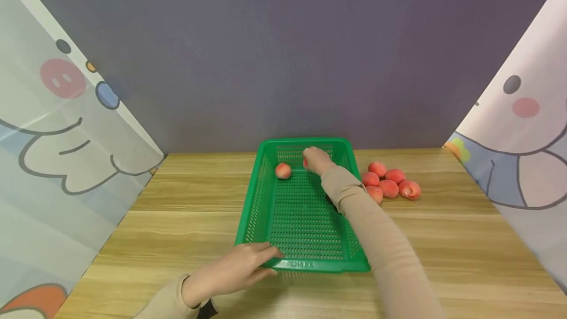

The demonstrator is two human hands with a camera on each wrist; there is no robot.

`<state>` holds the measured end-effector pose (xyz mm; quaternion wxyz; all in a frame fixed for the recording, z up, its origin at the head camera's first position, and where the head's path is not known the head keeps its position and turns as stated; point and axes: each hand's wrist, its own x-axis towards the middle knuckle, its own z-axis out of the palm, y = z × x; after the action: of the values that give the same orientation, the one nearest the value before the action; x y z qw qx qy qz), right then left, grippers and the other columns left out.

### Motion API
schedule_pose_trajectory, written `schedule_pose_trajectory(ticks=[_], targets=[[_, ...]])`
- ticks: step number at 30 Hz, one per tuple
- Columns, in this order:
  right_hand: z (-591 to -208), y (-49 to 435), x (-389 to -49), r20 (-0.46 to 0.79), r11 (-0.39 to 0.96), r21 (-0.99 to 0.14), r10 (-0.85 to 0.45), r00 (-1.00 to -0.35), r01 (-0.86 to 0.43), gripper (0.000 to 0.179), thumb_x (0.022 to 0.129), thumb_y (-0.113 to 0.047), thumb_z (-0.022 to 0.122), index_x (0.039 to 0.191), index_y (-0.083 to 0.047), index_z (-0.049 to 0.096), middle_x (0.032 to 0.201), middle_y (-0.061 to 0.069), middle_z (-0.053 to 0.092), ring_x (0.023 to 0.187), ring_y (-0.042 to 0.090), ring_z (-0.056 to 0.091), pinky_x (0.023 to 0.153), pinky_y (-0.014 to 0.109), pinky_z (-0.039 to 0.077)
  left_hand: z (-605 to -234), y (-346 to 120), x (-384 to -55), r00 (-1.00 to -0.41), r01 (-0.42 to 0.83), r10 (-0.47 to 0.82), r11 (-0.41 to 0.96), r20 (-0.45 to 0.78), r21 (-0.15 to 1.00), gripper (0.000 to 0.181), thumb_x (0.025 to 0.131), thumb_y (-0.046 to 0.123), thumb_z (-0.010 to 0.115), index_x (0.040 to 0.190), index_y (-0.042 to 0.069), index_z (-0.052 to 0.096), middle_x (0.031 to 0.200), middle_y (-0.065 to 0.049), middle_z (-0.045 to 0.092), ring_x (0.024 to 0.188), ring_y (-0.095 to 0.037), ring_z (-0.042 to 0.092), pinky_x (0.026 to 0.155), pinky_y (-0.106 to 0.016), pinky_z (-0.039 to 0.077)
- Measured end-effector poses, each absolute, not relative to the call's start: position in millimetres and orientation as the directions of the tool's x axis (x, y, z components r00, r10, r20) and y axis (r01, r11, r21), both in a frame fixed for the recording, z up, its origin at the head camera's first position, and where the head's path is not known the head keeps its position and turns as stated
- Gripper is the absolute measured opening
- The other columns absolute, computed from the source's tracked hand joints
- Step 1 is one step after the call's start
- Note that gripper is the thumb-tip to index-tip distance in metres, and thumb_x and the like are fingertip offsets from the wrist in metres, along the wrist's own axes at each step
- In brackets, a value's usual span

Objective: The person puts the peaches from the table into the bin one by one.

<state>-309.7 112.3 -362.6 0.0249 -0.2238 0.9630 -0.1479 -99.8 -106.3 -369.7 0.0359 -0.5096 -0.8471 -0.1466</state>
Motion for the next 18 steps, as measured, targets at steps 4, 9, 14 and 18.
schedule_pose_trajectory(ticks=[4,9,14,18], targets=[[-368.8,112.3,-310.7,0.007,0.859,-0.301,-0.433,-0.901,-0.415,0.034,0.077,0.001,0.058,0.111,0.008,0.056,0.102,0.022,0.057,0.087,0.030,0.051,0.071,0.038,0.043,-369.0,-106.2,-99.4,-0.476,0.875,0.855,0.437,0.207,0.208,0.023,0.082,0.022,0.063,0.101,0.010,0.057,0.084,0.003,0.060,0.073,0.000,0.055,0.064,-0.009,0.043],[-374.2,112.1,-310.0,0.009,0.858,-0.299,-0.435,-0.900,-0.417,0.025,0.077,0.003,0.057,0.101,0.007,0.059,0.088,0.017,0.057,0.074,0.026,0.048,0.064,0.036,0.040,-370.2,-106.3,-99.3,-0.468,0.880,0.857,0.430,0.216,0.201,0.023,0.082,0.022,0.064,0.101,0.011,0.057,0.084,0.004,0.060,0.073,0.000,0.055,0.065,-0.009,0.043],[-380.2,113.0,-309.9,-0.001,0.863,-0.302,-0.425,-0.905,-0.405,0.020,0.076,0.003,0.057,0.095,0.006,0.060,0.085,0.016,0.057,0.072,0.025,0.047,0.063,0.035,0.039,-371.1,-105.9,-98.8,-0.464,0.883,0.858,0.427,0.219,0.195,0.023,0.082,0.022,0.064,0.101,0.011,0.057,0.085,0.004,0.060,0.074,0.000,0.055,0.065,-0.009,0.043],[-386.0,116.4,-312.0,-0.018,0.868,-0.299,-0.421,-0.907,-0.397,0.018,0.077,0.002,0.057,0.094,0.006,0.061,0.081,0.014,0.056,0.068,0.023,0.044,0.060,0.035,0.037,-371.8,-105.3,-98.2,-0.458,0.886,0.859,0.423,0.229,0.187,0.024,0.081,0.022,0.064,0.101,0.011,0.057,0.086,0.003,0.060,0.074,0.000,0.055,0.066,-0.009,0.043]])
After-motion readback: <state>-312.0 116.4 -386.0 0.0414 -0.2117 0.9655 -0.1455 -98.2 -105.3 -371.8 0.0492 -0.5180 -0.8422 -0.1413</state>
